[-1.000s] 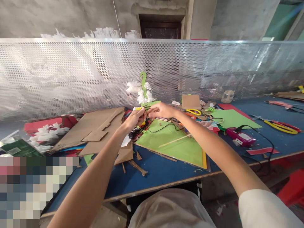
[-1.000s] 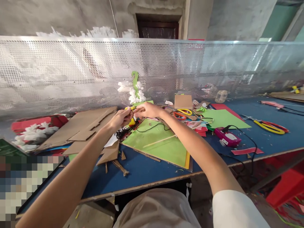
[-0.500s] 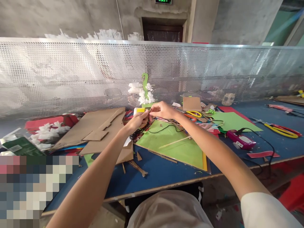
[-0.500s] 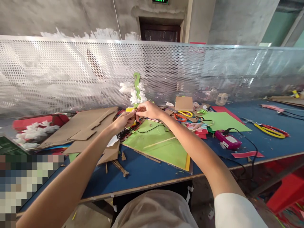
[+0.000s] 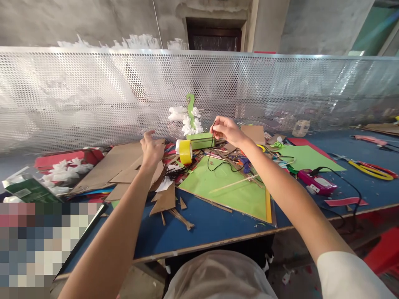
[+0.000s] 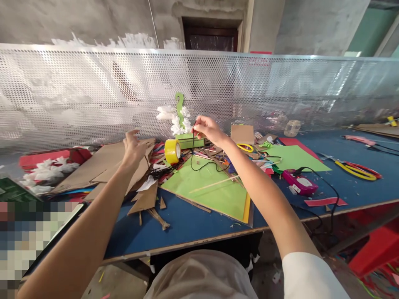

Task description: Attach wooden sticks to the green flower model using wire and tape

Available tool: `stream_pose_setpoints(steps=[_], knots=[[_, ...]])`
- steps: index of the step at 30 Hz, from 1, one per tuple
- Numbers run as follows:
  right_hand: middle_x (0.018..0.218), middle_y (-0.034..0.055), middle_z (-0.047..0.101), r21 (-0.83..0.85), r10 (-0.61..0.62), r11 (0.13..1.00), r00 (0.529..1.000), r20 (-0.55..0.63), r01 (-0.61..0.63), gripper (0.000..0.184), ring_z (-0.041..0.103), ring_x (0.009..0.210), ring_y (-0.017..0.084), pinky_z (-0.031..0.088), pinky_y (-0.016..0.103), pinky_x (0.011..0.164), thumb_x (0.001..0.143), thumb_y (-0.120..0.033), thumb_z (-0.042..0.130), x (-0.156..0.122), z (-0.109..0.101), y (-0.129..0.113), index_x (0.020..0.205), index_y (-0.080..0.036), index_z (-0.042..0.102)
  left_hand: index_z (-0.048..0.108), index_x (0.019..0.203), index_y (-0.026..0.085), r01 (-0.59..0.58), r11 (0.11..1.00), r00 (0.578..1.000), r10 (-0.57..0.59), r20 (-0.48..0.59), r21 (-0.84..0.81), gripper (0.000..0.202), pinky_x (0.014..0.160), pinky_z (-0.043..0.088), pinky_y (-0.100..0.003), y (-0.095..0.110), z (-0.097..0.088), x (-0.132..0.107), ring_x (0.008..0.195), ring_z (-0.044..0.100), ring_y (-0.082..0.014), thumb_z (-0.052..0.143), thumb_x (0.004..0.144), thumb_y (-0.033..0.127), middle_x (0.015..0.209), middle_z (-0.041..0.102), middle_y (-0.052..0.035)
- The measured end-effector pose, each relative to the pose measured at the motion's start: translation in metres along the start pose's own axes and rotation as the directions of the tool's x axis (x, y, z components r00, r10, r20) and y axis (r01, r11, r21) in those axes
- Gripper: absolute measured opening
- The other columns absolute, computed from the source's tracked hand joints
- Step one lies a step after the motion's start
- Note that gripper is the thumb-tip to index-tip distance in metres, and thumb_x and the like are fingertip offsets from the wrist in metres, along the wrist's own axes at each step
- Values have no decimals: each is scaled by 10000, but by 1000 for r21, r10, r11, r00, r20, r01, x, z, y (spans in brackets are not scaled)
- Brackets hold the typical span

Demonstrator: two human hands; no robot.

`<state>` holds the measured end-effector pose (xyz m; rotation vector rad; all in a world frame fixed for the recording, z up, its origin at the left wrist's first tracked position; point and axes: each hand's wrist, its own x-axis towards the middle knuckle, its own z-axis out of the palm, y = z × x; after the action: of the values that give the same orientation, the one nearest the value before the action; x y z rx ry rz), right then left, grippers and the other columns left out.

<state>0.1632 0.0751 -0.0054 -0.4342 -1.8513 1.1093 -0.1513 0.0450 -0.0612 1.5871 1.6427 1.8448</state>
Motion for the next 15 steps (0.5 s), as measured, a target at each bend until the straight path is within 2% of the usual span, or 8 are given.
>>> stream_pose_setpoints(steps=[2,4,7,9,10,12,14,15], knots=[[876,6,673,-16,3,1000,999,-32,-3,374,583,727,110,504,260,664,802,-418,772,1,-2,-5,865,-239,449,560,1293,227,-128,986,987,137,-79,107,725,1201,327,-568,0,-5,1,1387,422,-352,652,605,17,1393,487,-151],[883,5,656,-56,6,998,999,-44,-9,403,592,777,126,523,280,713,804,-445,774,2,1,-9,875,-247,430,579,1284,231,-230,970,972,234,-36,84,728,1230,299,-578,9,-4,-3,1429,400,-359,651,595,5,1439,473,-150],[905,20,653,-118,6,993,999,-33,-10,385,615,855,157,547,317,786,822,-445,764,1,14,-11,892,-248,441,582,1281,219,-200,962,912,253,324,-189,603,1025,530,-497,31,8,-21,1148,626,-287,699,699,111,1337,590,-137],[914,30,656,-151,-2,988,1000,-14,0,357,626,866,165,559,333,811,834,-434,757,0,27,-10,904,-242,464,546,1370,233,-34,949,716,243,655,-314,650,842,592,-396,45,22,-39,958,682,-226,767,758,216,1368,611,-161],[911,31,657,-166,-14,986,1000,-5,13,345,628,852,164,564,338,812,840,-428,754,0,33,-9,908,-239,473,548,1385,231,22,946,599,247,762,-323,669,784,589,-352,51,29,-49,908,688,-206,801,766,244,1364,622,-176],[908,30,661,-196,-43,980,999,24,46,330,625,804,155,572,344,803,851,-417,754,-1,44,-6,913,-234,486,591,1340,202,89,941,421,261,869,-326,617,746,577,-320,57,42,-65,842,694,-189,832,778,286,1225,696,-172],[922,36,666,-238,-69,968,997,34,75,312,624,783,152,575,346,805,866,-406,746,-2,52,-4,921,-228,497,670,1191,166,84,948,331,263,906,-306,412,754,567,-314,58,50,-73,789,684,-177,798,839,341,1018,745,-130],[944,43,670,-268,-78,960,997,28,83,294,633,806,158,575,347,824,880,-400,733,-2,55,-4,935,-224,505,701,1085,154,58,951,340,267,902,-304,307,751,556,-301,57,52,-74,762,671,-170,769,874,367,914,744,-107]])
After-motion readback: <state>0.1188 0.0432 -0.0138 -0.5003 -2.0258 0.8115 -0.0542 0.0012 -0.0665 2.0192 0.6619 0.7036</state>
